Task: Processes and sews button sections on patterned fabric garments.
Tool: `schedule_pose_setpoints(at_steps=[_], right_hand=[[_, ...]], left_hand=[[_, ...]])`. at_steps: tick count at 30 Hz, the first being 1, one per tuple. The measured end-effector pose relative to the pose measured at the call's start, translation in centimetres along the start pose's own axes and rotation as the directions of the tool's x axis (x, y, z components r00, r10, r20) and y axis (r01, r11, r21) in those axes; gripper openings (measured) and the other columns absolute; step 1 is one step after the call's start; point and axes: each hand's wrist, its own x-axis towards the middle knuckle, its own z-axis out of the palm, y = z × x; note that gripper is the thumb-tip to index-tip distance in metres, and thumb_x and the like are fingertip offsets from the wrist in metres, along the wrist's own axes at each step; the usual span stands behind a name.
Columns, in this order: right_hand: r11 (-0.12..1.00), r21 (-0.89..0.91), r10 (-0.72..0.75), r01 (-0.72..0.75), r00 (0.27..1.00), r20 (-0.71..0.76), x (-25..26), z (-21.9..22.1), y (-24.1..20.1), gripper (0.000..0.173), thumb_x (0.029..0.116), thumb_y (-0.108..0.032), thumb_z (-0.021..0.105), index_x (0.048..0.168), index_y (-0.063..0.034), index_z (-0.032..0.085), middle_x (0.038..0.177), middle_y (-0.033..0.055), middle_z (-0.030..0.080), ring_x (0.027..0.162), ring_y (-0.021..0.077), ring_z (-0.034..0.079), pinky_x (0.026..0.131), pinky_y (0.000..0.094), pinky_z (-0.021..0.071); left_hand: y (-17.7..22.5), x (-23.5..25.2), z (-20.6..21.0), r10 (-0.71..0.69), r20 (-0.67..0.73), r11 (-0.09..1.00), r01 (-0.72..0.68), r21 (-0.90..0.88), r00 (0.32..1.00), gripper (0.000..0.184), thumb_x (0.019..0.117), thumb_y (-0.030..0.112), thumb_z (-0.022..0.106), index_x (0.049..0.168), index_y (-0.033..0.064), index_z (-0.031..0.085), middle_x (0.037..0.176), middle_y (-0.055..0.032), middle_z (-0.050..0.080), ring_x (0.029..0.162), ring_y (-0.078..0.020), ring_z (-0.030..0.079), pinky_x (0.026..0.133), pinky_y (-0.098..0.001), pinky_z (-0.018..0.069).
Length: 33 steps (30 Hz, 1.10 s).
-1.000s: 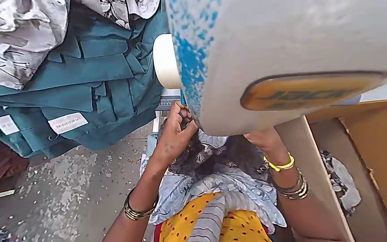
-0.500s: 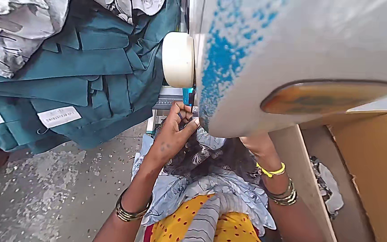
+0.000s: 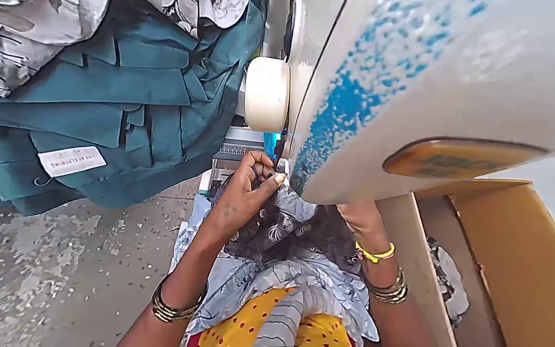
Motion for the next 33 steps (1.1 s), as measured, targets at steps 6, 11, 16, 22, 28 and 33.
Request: schedule_pose_setpoints(at_steps=[6, 11, 16, 22, 28, 33], right_hand=[[0.996, 0.086, -0.005, 0.004, 1.000, 0.007, 0.0, 0.1, 0.1, 0.039, 0.0889, 0.008, 0.062, 0.121, -0.0123, 0.049, 0.091, -0.0158, 0.069, 0.086, -0.0064, 0.067, 0.082, 0.0159, 0.0570], [0.998, 0.045, 0.032, -0.032, 0.999, 0.016, 0.2, -0.1, 0.4, 0.036, 0.0913, 0.005, 0.062, 0.120, -0.0125, 0.048, 0.088, -0.0148, 0.068, 0.084, -0.0069, 0.066, 0.080, 0.0151, 0.0563], [0.967, -0.235, -0.096, 0.100, 0.995, 0.031, -2.9, -0.7, 2.6, 0.039, 0.0969, -0.027, 0.069, 0.120, 0.0001, 0.053, 0.107, -0.0015, 0.064, 0.100, -0.0017, 0.063, 0.091, 0.0210, 0.0551], [0.799, -0.566, 0.347, 0.203, 0.613, 0.710, -12.6, 1.9, 7.4, 0.054, 0.1003, -0.045, 0.059, 0.142, -0.0101, 0.059, 0.163, 0.0205, 0.036, 0.154, 0.0410, 0.025, 0.121, 0.0630, 0.0240], [0.792, -0.584, 0.259, 0.177, 0.770, 0.584, -6.9, 2.8, 4.9, 0.034, 0.1058, -0.035, 0.052, 0.115, -0.0106, 0.074, 0.120, 0.0082, 0.071, 0.113, 0.0225, 0.067, 0.097, 0.0466, 0.0539], [0.744, -0.586, 0.114, 0.321, 0.803, 0.585, -5.1, 9.6, 6.1, 0.013, 0.0967, -0.012, 0.065, 0.100, -0.0068, 0.077, 0.094, 0.0095, 0.071, 0.089, 0.0254, 0.070, 0.077, 0.0466, 0.0574]], left_hand=[[0.0, 0.0, 0.0, 0.011, 0.001, 1.000, -0.011, -0.002, 1.000, 0.024, 0.0930, 0.008, 0.065, 0.109, 0.0178, 0.051, 0.079, 0.0141, 0.058, 0.073, 0.0064, 0.058, 0.068, -0.0117, 0.0498], [-0.7, 0.7, -0.3, 0.014, 0.023, 0.999, -0.014, 0.041, 1.000, 0.024, 0.0942, 0.013, 0.066, 0.112, 0.0170, 0.050, 0.079, 0.0133, 0.059, 0.071, 0.0053, 0.058, 0.066, -0.0137, 0.0505], [-2.1, -3.0, -1.6, 0.383, 0.185, 0.750, -0.421, 0.510, 0.905, 0.040, 0.0993, 0.043, 0.062, 0.118, 0.0082, 0.064, 0.099, -0.0036, 0.069, 0.097, -0.0175, 0.062, 0.088, -0.0402, 0.0503], [-7.4, -8.7, -13.3, 0.289, 0.543, 0.221, -0.607, 0.764, 0.788, 0.032, 0.0951, 0.040, 0.066, 0.116, 0.0169, 0.072, 0.103, -0.0063, 0.074, 0.112, -0.0355, 0.064, 0.108, -0.0640, 0.0338], [-10.7, -14.0, -10.9, 0.230, -0.055, 0.698, -0.125, 0.705, 0.972, 0.023, 0.1003, 0.028, 0.063, 0.104, 0.0103, 0.077, 0.112, -0.0039, 0.073, 0.114, -0.0202, 0.062, 0.101, -0.0410, 0.0468], [-9.8, -14.8, -6.6, -0.434, -0.315, 0.809, 0.519, 0.275, 0.844, 0.040, 0.1073, 0.037, 0.050, 0.097, 0.0017, 0.065, 0.071, -0.0011, 0.065, 0.060, -0.0091, 0.064, 0.061, -0.0301, 0.0569]])
